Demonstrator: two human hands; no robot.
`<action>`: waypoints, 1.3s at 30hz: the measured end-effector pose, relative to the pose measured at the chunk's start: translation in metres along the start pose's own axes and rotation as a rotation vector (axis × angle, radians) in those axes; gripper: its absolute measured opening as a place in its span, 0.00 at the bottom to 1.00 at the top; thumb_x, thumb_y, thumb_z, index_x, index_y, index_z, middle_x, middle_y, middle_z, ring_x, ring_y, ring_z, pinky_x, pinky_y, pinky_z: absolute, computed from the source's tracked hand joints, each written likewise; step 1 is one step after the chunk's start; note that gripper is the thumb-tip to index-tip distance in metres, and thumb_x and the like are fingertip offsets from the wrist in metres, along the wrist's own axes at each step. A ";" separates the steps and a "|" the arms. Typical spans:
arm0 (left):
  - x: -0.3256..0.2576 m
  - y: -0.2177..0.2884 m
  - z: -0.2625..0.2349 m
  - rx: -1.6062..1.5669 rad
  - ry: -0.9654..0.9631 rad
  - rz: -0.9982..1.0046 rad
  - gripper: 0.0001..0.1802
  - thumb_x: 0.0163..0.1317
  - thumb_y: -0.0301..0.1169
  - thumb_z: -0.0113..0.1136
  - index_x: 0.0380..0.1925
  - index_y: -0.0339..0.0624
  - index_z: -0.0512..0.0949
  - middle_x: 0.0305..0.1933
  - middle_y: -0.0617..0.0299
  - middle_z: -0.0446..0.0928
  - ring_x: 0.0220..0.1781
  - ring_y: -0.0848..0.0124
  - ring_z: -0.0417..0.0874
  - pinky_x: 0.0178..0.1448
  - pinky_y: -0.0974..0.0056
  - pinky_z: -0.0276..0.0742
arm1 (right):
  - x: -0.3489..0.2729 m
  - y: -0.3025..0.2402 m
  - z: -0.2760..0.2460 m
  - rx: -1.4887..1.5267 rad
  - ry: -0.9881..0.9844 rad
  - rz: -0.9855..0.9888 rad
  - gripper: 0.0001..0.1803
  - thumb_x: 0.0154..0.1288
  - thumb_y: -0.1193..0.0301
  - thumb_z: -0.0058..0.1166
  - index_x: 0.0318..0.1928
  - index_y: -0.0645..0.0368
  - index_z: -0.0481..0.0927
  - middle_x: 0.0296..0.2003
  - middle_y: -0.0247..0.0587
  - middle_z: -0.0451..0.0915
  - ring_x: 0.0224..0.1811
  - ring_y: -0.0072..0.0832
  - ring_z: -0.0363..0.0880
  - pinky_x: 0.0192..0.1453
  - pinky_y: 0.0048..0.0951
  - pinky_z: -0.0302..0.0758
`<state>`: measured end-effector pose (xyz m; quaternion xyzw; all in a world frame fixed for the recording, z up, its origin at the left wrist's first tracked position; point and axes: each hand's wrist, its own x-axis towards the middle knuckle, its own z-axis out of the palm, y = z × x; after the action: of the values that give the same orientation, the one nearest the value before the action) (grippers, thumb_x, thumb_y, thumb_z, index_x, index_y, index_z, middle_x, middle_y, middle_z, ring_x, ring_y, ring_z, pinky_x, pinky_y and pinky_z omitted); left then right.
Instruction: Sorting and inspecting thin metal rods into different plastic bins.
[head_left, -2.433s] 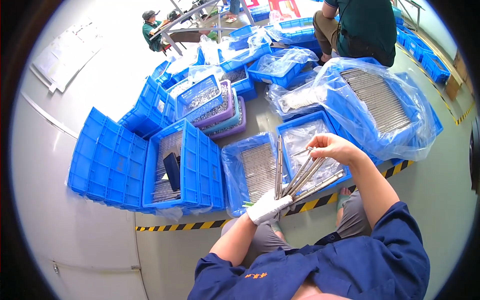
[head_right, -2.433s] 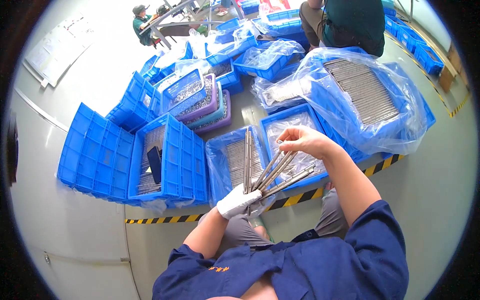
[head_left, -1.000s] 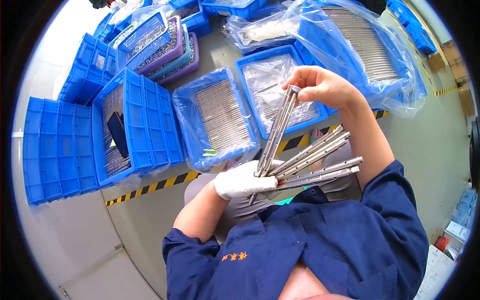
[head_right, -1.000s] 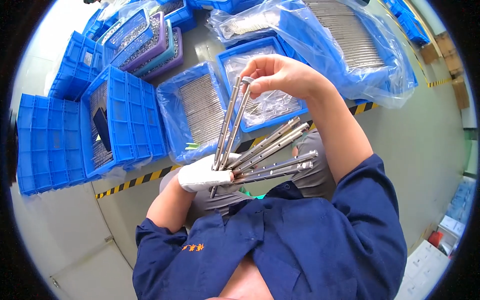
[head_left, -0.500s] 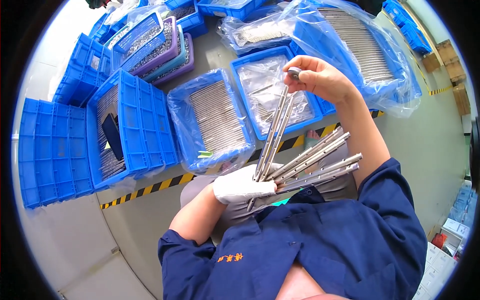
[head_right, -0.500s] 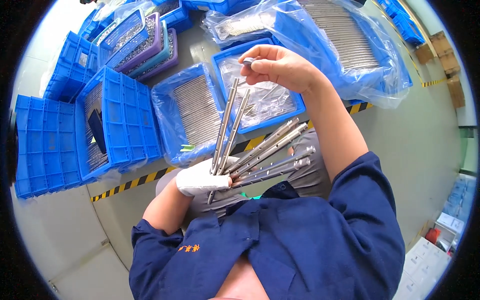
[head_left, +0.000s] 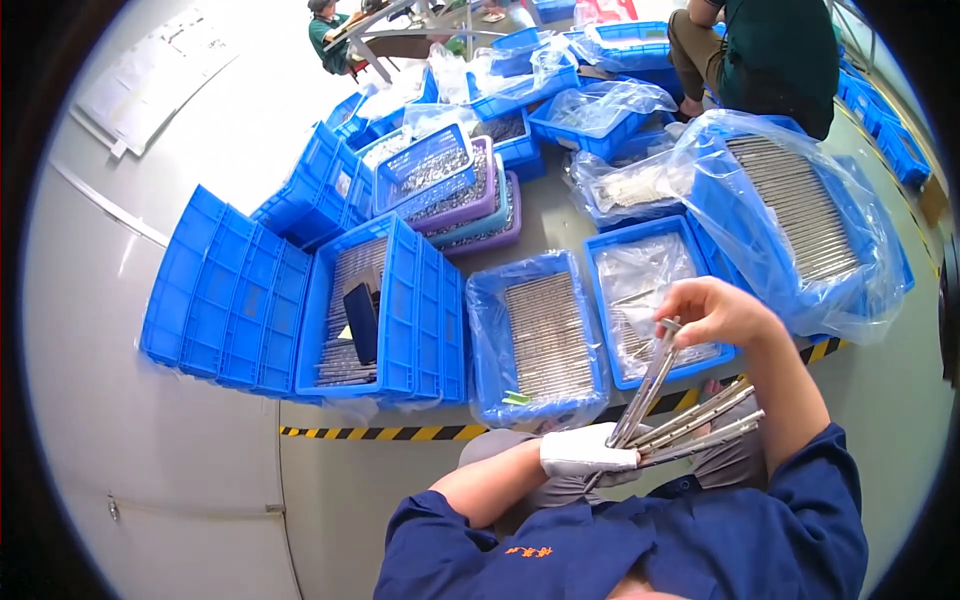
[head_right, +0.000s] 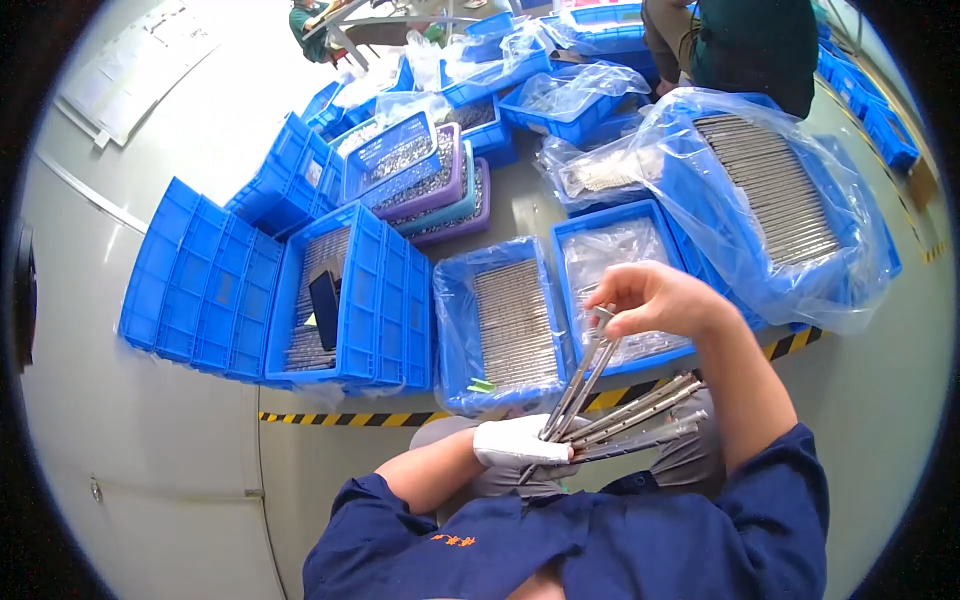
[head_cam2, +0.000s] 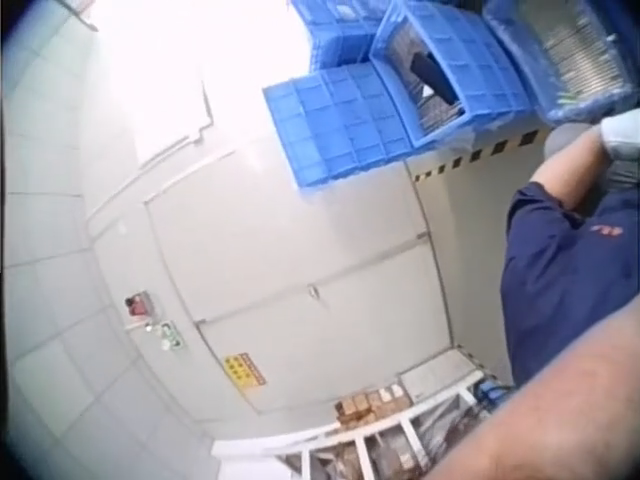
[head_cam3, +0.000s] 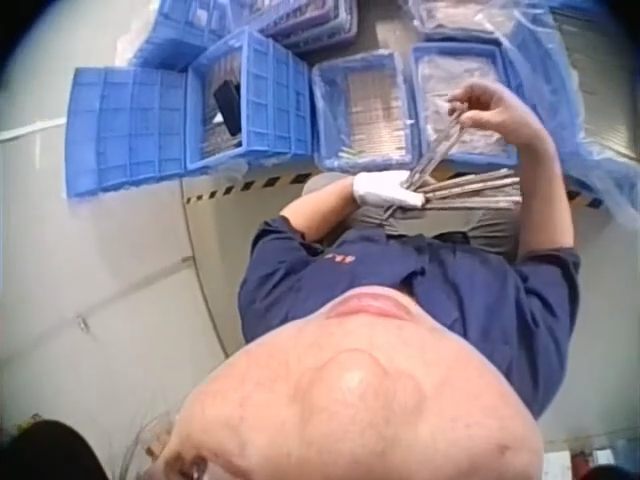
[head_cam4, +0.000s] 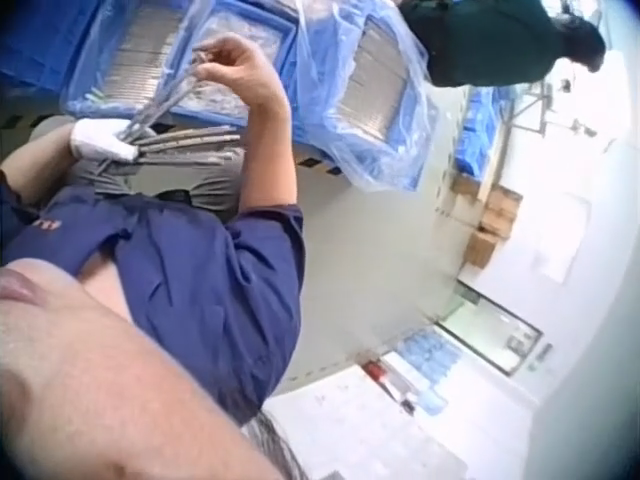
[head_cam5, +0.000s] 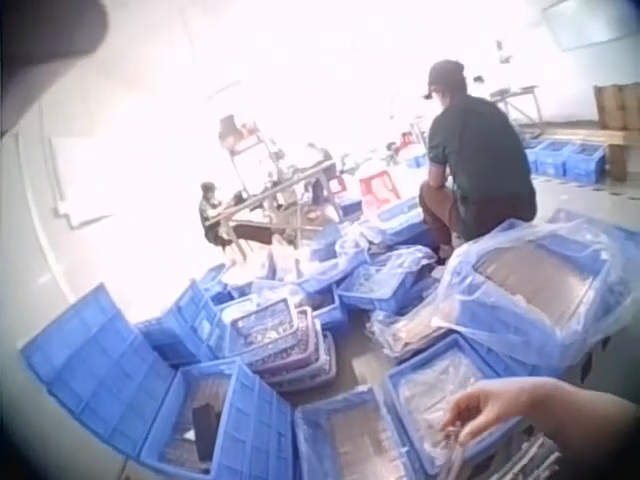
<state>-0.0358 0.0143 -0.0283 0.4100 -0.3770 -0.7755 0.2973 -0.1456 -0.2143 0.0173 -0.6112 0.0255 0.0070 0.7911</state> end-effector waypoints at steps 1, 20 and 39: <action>0.001 -0.004 -0.003 0.020 0.004 -0.028 0.32 0.54 0.43 0.57 0.53 0.34 0.62 0.46 0.62 0.68 0.47 0.77 0.65 0.50 0.73 0.64 | 0.000 0.003 0.002 0.025 0.024 -0.002 0.16 0.45 0.80 0.61 0.37 0.63 0.74 0.34 0.37 0.75 0.40 0.24 0.75 0.45 0.24 0.71; 0.006 0.007 -0.024 -0.969 0.275 0.344 0.09 0.54 0.28 0.55 0.34 0.38 0.69 0.27 0.62 0.70 0.29 0.72 0.72 0.35 0.67 0.72 | 0.023 0.055 -0.023 0.471 0.391 0.038 0.08 0.57 0.70 0.50 0.37 0.59 0.76 0.19 0.31 0.70 0.20 0.16 0.69 0.29 0.21 0.71; -0.012 0.034 -0.001 -0.540 0.554 0.375 0.28 0.61 0.54 0.34 0.43 0.42 0.72 0.41 0.55 0.74 0.45 0.64 0.74 0.50 0.57 0.69 | 0.024 0.051 0.069 -0.900 0.588 -0.705 0.07 0.43 0.72 0.56 0.20 0.56 0.70 0.24 0.39 0.69 0.28 0.37 0.69 0.32 0.31 0.67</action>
<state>-0.0240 0.0054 0.0048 0.4345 -0.1346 -0.6394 0.6199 -0.1213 -0.1354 -0.0155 -0.8313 0.0334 -0.4114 0.3722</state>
